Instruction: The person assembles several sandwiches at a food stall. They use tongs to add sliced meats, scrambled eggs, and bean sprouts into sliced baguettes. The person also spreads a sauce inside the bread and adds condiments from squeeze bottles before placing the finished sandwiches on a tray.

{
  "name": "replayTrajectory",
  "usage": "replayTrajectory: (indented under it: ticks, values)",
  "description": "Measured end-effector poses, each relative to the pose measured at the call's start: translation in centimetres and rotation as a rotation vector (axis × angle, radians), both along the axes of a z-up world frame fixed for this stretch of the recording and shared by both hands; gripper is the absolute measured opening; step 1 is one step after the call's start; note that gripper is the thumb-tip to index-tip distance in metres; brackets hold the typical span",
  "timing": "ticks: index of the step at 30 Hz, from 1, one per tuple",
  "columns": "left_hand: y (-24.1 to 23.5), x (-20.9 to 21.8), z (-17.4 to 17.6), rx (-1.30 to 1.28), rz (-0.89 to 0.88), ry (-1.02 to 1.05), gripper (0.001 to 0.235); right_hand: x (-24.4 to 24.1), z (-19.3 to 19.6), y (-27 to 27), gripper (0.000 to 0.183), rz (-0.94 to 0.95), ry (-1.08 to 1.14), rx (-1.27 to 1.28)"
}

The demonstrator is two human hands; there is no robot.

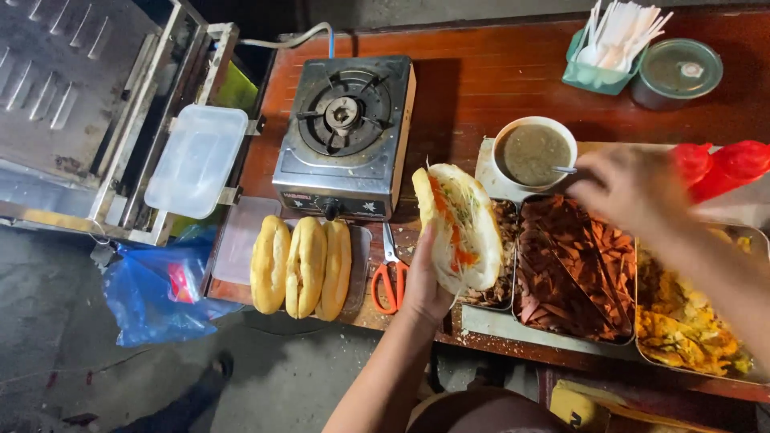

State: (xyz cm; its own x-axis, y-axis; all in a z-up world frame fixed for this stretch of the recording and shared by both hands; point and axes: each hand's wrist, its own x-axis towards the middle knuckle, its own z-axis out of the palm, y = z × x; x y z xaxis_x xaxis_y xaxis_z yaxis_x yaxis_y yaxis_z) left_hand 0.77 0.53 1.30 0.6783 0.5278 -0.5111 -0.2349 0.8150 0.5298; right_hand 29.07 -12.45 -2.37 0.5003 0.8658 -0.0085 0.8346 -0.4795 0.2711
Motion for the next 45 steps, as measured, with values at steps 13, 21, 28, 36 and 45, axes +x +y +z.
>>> replayTrajectory:
  ticks: [13, 21, 28, 36, 45]
  values:
    - [-1.1, 0.0, 1.1, -0.023, -0.049, 0.096, 0.088, -18.7, 6.0, -0.9, 0.015, 0.48, 0.834, 0.816]
    - [-2.7, -1.8, -1.1, -0.177, -0.036, -0.069, 0.079, -15.6, 12.3, 2.1, 0.007, 0.351, 0.889, 0.894]
    - [-2.2, -2.5, 1.6, -0.12, -0.094, -0.06, 0.08, -18.9, 6.2, -2.3, 0.032, 0.247, 0.904, 0.691]
    - [0.5, -5.4, -0.2, 0.022, -0.269, 0.087, 0.084, -12.8, -2.2, -12.4, 0.067, -0.732, 0.733, 0.052]
    - [1.3, -9.0, -2.6, -0.174, -0.199, 0.315, 0.068, -13.8, -5.0, -11.7, 0.082, -0.81, 0.641, 0.006]
